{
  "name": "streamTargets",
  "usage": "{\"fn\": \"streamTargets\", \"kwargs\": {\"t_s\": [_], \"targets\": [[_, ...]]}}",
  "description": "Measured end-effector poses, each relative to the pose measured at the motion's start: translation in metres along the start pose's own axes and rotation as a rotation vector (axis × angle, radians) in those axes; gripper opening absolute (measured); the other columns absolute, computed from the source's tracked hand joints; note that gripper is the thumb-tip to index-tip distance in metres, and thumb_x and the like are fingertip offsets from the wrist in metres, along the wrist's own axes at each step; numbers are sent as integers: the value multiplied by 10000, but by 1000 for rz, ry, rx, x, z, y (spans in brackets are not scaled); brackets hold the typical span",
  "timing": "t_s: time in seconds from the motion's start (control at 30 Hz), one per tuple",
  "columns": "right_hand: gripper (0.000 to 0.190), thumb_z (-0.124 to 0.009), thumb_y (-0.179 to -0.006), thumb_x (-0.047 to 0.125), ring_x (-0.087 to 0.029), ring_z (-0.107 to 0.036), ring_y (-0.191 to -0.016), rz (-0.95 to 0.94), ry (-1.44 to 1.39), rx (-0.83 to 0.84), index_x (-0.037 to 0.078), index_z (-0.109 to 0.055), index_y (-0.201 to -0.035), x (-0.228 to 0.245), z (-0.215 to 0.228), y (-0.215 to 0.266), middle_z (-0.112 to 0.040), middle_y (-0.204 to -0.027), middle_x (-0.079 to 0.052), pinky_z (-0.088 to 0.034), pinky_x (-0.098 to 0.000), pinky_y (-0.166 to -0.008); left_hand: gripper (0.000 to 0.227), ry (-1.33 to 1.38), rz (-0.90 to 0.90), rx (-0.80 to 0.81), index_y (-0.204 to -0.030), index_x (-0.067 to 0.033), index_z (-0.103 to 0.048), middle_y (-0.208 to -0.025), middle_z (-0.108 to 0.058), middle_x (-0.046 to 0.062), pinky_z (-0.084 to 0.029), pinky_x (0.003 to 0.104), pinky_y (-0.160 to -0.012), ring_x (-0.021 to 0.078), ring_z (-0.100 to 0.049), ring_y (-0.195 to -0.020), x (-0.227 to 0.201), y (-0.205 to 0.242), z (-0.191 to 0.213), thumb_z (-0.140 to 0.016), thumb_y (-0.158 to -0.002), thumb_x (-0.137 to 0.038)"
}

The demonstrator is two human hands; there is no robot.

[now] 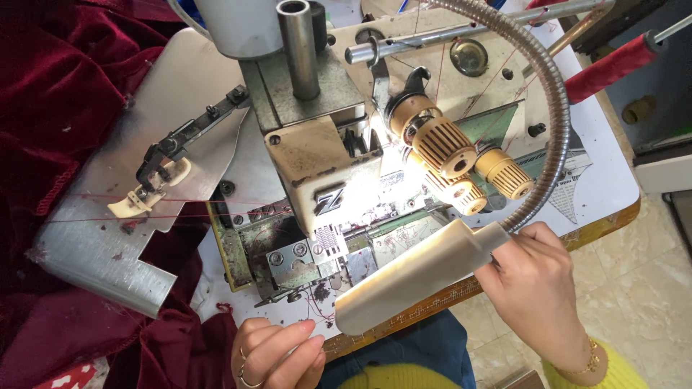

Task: The person uses tweezers to manipulate threads and components within the needle area of a sewing machine. They pull and adjust the thread while working on the machine's internal mechanism.

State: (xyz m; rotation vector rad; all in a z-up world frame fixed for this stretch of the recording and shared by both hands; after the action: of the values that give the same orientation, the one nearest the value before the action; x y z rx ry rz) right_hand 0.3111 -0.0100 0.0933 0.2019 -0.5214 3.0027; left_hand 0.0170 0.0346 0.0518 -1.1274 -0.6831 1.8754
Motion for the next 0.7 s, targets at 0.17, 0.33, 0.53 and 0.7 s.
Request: {"fn": "streamTargets", "kwargs": {"t_s": [0.17, 0.33, 0.53, 0.7], "targets": [[87, -716, -891, 58, -277, -597, -718, -42, -43, 67, 28, -740, -969, -11, -13, -3, -621, -603, -66, -486, -395, -689, 150, -31, -45, -37, -1025, -161, -667, -1023, -691, 0, -443, 273, -571, 104, -565, -670, -2, -9, 0, -608, -992, -295], [185, -682, -930, 88, -201, -468, -658, -157, -147, 114, 63, -642, -751, -21, -17, -8, -515, -534, -25, -362, -357, -524, 149, -49, -13, -85, -1000, -150, -664, -1002, -677, 15, -436, 289, -576, 122, -568, -654, -4, -13, -2, -599, -998, -284], [181, -645, -955, 111, -207, -429, -615, -104, -156, 69, 111, -642, -774, -13, -15, -9, -468, -500, -18, -365, -356, -555, 156, 0, -21, -101, -987, -103, -661, -993, -683, 63, -455, 276, -576, 146, -591, -651, -5, -23, -1, -586, -1006, -238], [188, -651, -986, 141, -231, -429, -615, -42, -117, 35, 108, -644, -801, -8, -12, -10, -416, -492, -35, -385, -361, -591, 160, -30, -25, -51, -1010, -108, -644, -1019, -670, 68, -474, 286, -596, 151, -592, -671, -5, -22, -5, -552, -1028, -239]]}}
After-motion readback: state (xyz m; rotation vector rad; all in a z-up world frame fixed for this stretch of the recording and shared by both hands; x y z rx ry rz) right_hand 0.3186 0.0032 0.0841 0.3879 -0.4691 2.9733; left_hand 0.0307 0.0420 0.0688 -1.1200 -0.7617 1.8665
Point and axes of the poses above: each hand's wrist, its own y-axis away from the middle knuckle, its own z-axis out of the back of the hand, x = y × z, the point moved 8 cm from there along -y, towards the middle knuckle
